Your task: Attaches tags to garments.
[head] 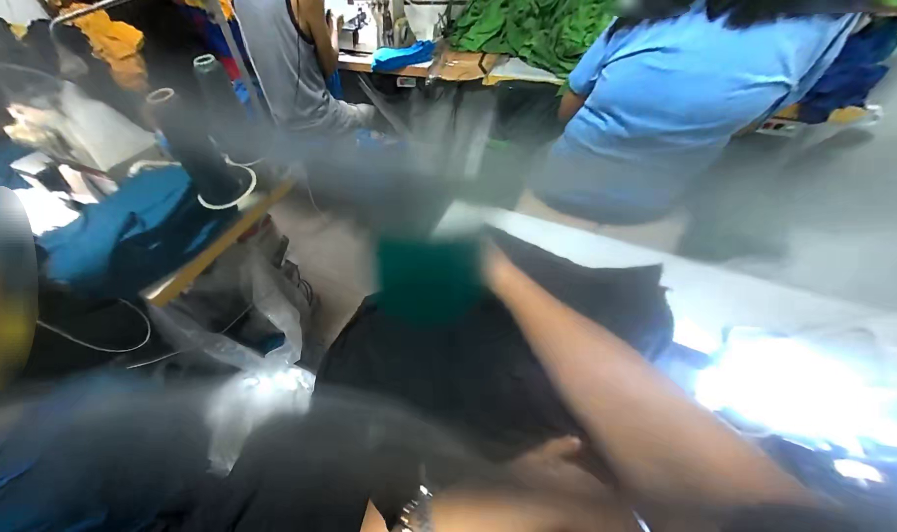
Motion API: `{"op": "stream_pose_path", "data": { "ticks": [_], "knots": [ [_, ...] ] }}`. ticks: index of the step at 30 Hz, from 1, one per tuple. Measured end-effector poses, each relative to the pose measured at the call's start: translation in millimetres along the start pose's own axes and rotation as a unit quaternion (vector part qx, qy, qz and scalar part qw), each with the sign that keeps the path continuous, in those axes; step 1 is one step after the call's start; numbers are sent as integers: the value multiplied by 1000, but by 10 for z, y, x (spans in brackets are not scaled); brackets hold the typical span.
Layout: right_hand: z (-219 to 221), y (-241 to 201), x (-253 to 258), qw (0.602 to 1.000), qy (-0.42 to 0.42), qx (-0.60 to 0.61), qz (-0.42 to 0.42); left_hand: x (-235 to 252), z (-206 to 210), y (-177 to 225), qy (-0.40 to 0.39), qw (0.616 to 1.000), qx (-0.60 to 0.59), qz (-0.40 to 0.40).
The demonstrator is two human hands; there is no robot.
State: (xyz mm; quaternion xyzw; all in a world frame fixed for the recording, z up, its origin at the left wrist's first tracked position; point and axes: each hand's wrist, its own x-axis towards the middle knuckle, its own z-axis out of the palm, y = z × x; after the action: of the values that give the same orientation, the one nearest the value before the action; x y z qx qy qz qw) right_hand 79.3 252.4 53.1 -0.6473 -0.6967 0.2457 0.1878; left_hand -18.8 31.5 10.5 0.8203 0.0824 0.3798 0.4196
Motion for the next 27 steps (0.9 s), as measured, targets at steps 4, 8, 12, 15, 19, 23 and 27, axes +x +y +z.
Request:
{"op": "stream_pose_path", "data": {
  "ticks": [4, 8, 12, 15, 19, 23, 27],
  "knots": [
    [65, 58, 54, 996, -9, -90, -4, -265, -987, -269, 245, 889, 295, -251],
    [73, 87, 56, 996, -2, -87, -1, -429, -1425, -701, 183, 742, 387, -515],
    [56, 142, 10, 994, 40, -79, -63, -443, -1396, -736, 233, 759, 352, -495],
    [15, 169, -53, 992, 49, -52, -108, -410, -1391, -674, 278, 777, 297, -480],
    [-45, 180, -143, 990, 51, -44, -122, -369, -1397, -582, 314, 781, 260, -473],
    [-165, 234, -212, 985, 76, -76, -131, -320, -1344, -447, 335, 817, 243, -402],
    [-415, 389, -344, 974, 160, -25, -160, -234, -1229, -126, 317, 912, 194, -175]
  ]
}}
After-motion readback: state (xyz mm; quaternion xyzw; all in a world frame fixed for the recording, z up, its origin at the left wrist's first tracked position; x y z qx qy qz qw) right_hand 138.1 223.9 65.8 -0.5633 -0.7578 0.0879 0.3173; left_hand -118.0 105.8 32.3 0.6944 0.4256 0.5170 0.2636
